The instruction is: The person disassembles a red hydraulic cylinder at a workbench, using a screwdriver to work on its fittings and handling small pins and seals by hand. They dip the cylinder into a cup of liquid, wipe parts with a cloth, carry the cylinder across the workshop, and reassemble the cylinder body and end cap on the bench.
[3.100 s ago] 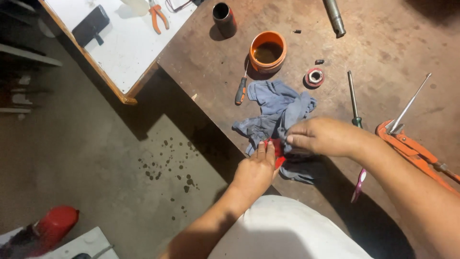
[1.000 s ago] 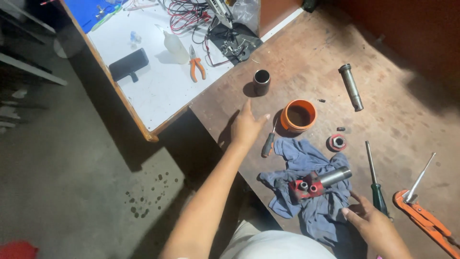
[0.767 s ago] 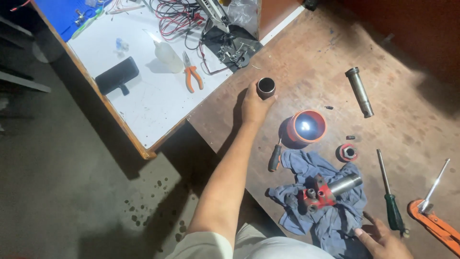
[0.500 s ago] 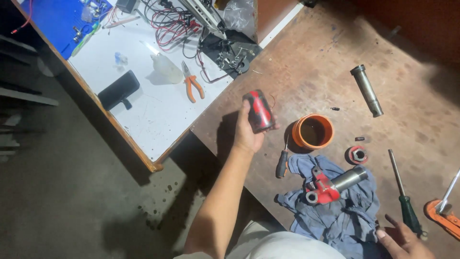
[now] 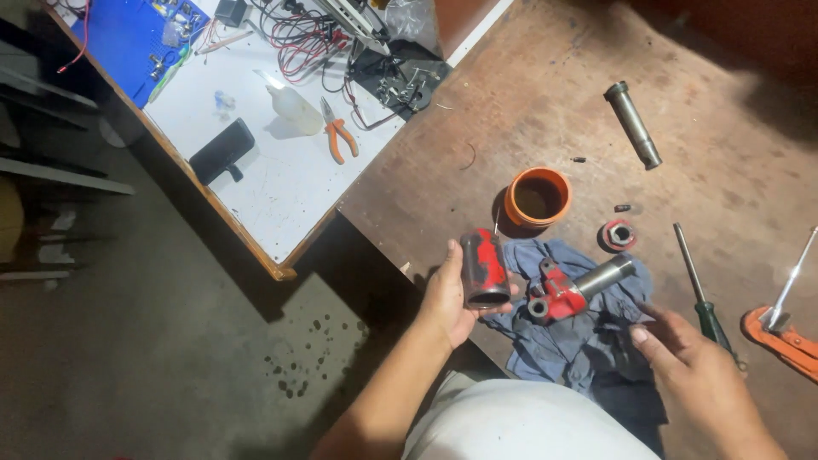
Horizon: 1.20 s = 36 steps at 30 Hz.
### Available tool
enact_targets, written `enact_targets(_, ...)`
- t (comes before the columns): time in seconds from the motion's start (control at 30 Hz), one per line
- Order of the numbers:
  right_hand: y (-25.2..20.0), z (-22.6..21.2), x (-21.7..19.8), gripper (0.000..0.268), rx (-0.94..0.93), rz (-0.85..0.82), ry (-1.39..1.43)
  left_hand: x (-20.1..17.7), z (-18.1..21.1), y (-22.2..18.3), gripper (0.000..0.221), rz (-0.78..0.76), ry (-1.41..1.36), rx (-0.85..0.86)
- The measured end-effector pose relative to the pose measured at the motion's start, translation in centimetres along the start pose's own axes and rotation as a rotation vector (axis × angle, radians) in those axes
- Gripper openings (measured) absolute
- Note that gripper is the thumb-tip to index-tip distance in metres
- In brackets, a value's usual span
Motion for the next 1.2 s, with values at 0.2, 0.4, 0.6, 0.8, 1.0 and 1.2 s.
enact_targets(0.2, -3.4, -5.9, 3.8, 0.082, -0.298, -0.373, 0.326, 2.7, -7.2, -1.5, 0.067, 0.111, 0.389, 0.172)
enact_targets(0.4, -1.8, -5.1, 5.4, 0.096, -0.224, -0.417, 0.557, 3.4, -9.1, -2.5, 0.054, 0.032, 0.521, 0.236)
enact_targets(0.6, -0.9, -1.9, 6.0, 0.09, -0.186, -0.557, 0.816, 2.7, -10.2, -3.6, 0.075, -0.089, 0.333, 0.155)
enact_targets(0.8, 0.0, -0.8, 7.8, 0.093, -0.279, -0.557, 0.853, 2.5, -10.0, -3.3, 0.091, -0.111, 0.322, 0.208)
enact_targets(1.0, -0.8, -0.8, 6.6, 0.118, -0.697, -0.227, 0.544, 3.8, -6.4, -8.1, 0.098, -0.351, 0.989, 0.617)
enact_targets(1.2, -1.4, -1.2, 6.1, 0.082, -1.166, 0.022, 0.252, 1.4, -6.4, -8.7, 0.085, -0.518, 1.337, 1.193)
Point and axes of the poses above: each hand's wrist, its own y-axis towards the middle knuckle, its own x-axis out of the palm, z = x × y, the point moved 2 cm from there along y, towards the middle knuckle, and after that the axes turned 3 degrees about x, right-handed, at the moved point
